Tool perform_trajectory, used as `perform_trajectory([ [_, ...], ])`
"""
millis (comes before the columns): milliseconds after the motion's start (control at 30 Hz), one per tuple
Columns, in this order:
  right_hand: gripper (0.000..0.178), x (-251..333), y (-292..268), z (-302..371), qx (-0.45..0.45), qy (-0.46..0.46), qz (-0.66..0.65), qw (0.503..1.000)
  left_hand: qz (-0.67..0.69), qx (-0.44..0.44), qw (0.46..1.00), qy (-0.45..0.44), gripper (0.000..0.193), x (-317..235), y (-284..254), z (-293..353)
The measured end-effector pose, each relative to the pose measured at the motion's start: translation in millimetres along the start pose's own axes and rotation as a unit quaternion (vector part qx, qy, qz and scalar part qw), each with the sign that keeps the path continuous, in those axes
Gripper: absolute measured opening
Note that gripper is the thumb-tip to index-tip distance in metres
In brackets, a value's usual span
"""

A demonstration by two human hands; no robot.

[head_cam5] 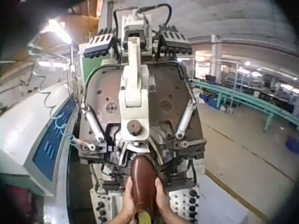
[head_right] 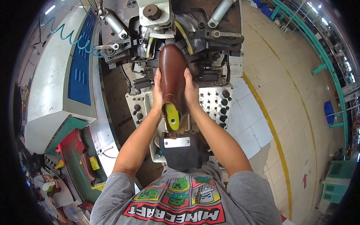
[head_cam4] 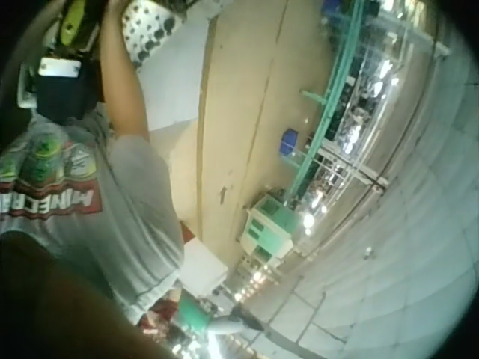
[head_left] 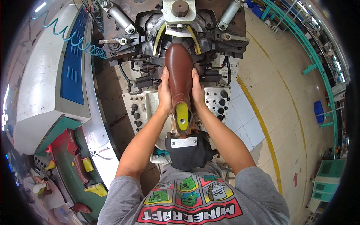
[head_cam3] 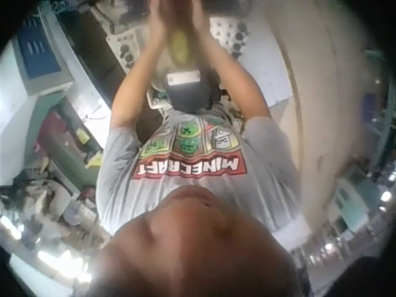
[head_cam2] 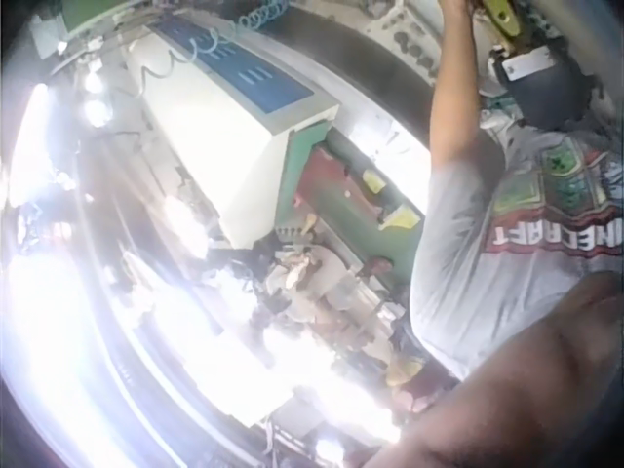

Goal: The person fits shoe uppers onto shoe lasts by hand, positions each assembled shoe into a lasting machine to press and shape it, and removes it.

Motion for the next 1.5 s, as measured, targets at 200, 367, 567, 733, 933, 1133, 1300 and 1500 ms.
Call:
perform_trajectory([
  [200,0.078,0,0,-7,0.008,-0.047,0.017,0.999,-0.003,0.009,1.0,0.013,0.09,3,-5,-7],
  [367,0.082,2,-8,-3,-0.035,-0.037,0.031,0.998,-0.025,0.01,1.0,-0.013,0.089,11,-7,-8],
  [567,0.086,14,-32,36,-0.031,0.018,0.124,0.992,-0.315,-0.192,0.906,0.209,0.069,-5,-139,19],
  [733,0.077,-6,-43,68,0.085,-0.028,0.123,0.988,-0.512,-0.415,0.649,0.38,0.061,-14,-318,14],
  [933,0.073,-25,-50,61,0.059,0.006,0.067,0.996,-0.659,-0.17,0.718,0.147,0.07,60,-359,-26],
  [1133,0.068,-22,-46,67,0.097,-0.006,0.056,0.994,-0.718,-0.075,0.675,0.154,0.076,63,-330,-14],
  [1300,0.067,-22,-57,64,0.023,-0.029,0.068,0.997,-0.619,-0.25,0.731,0.141,0.082,37,-344,-10],
  [1500,0.069,-24,-60,63,0.023,-0.03,0.078,0.996,-0.575,-0.261,0.74,0.23,0.09,22,-325,-9],
])
Point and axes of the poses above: each hand's wrist, its own z-axis away from the middle knuckle, its own y-axis out of the palm, x = y × z, the point moved 7 cm from there along -z, towards the middle knuckle, and after that the axes turned 14 degrees about -x, right-handed, at the moved point
